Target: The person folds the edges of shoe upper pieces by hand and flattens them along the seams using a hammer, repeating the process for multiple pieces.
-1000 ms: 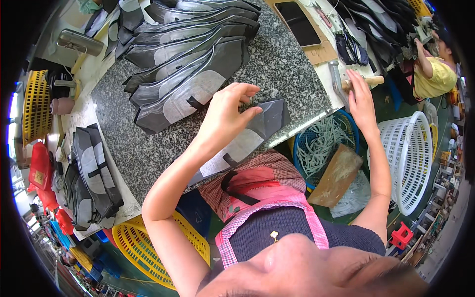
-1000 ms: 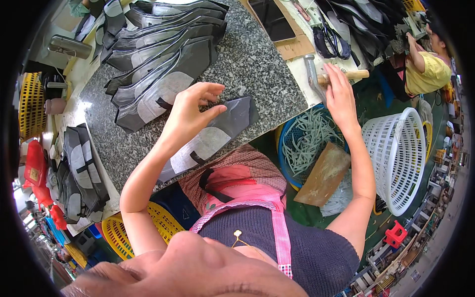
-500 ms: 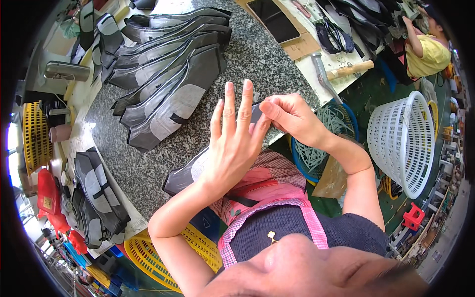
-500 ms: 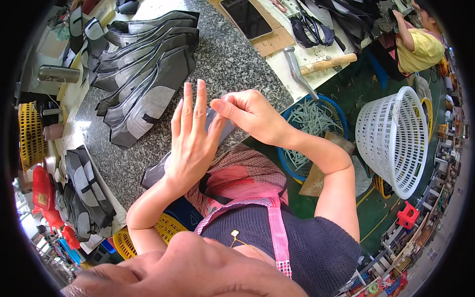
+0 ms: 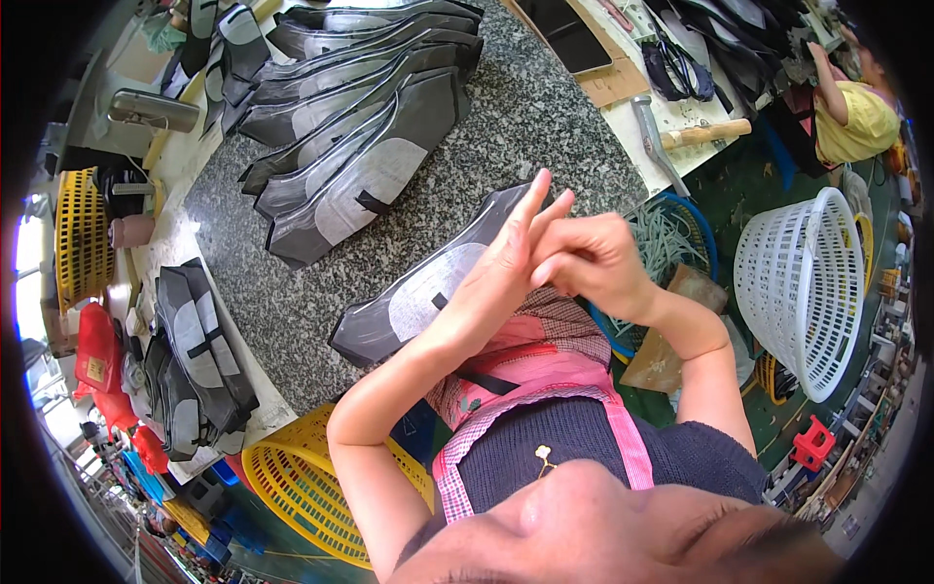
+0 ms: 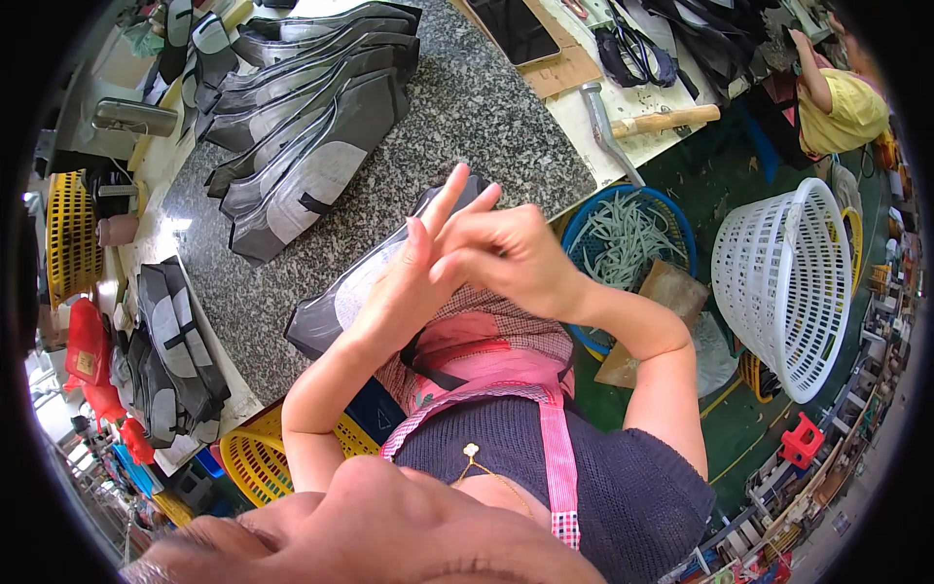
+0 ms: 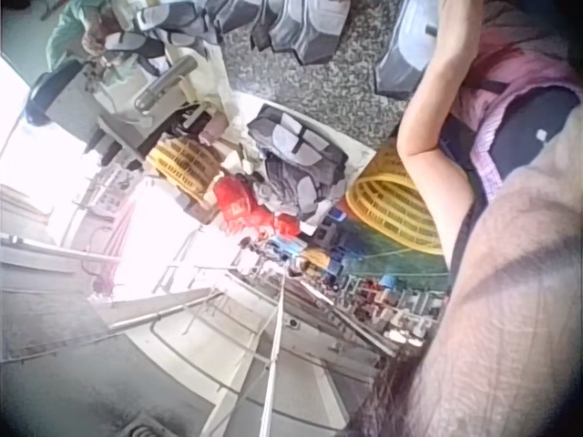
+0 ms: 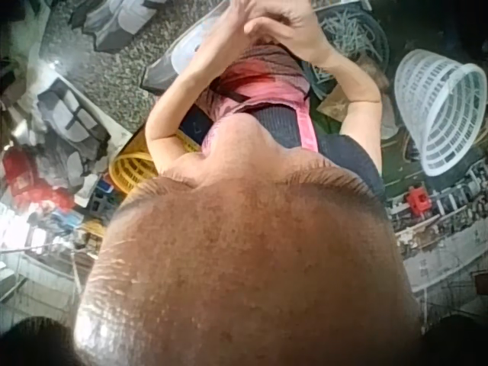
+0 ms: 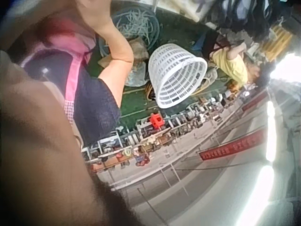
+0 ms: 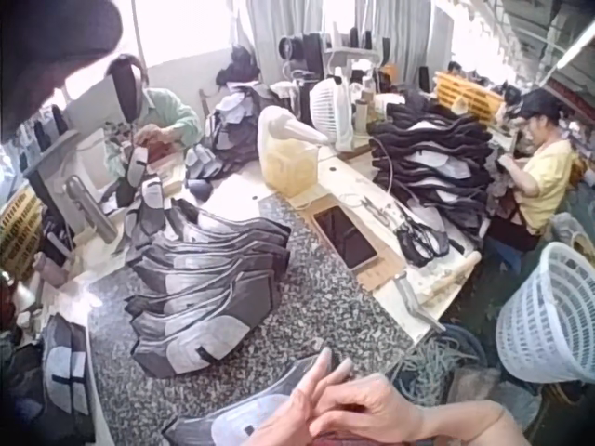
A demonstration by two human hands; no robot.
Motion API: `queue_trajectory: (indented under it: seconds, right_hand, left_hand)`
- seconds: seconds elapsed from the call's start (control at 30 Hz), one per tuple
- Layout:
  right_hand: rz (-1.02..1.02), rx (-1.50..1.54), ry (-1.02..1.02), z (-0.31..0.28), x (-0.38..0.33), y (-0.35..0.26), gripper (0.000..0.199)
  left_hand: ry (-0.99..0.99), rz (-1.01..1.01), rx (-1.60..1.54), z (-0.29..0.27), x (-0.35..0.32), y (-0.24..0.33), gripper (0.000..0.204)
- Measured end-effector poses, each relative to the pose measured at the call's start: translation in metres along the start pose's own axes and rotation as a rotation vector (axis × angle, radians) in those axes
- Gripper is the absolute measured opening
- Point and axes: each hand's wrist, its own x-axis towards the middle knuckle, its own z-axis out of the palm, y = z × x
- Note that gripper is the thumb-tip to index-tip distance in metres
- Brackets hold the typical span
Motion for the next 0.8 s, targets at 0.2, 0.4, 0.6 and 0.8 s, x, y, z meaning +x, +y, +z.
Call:
queue_trajectory:
  seconds: [0.2,0.4,0.6,0.8]
  right_hand:
    - [-0.249,-0.039,0.032,0.020,-0.008,0.011,0.036]
    - [0.008,0.187,0.110,0.004,-0.074,0.083,0.032]
    - [0.092,-0.470,-0.586,0.016,-0.172,0.185,0.059]
    - [0.149,-0.569,-0.688,-0.015,-0.207,0.195,0.056]
  left_hand:
    - [-0.057,0.086,-0.114,0.009,-0.011,-0.012,0.085]
    - [-0.268,-0.136,0.678,-0.017,-0.058,-0.056,0.060]
    - [-0.303,-0.013,0.993,-0.058,-0.130,-0.162,0.055]
    - [-0.210,-0.030,1.079,-0.064,-0.163,-0.155,0.056]
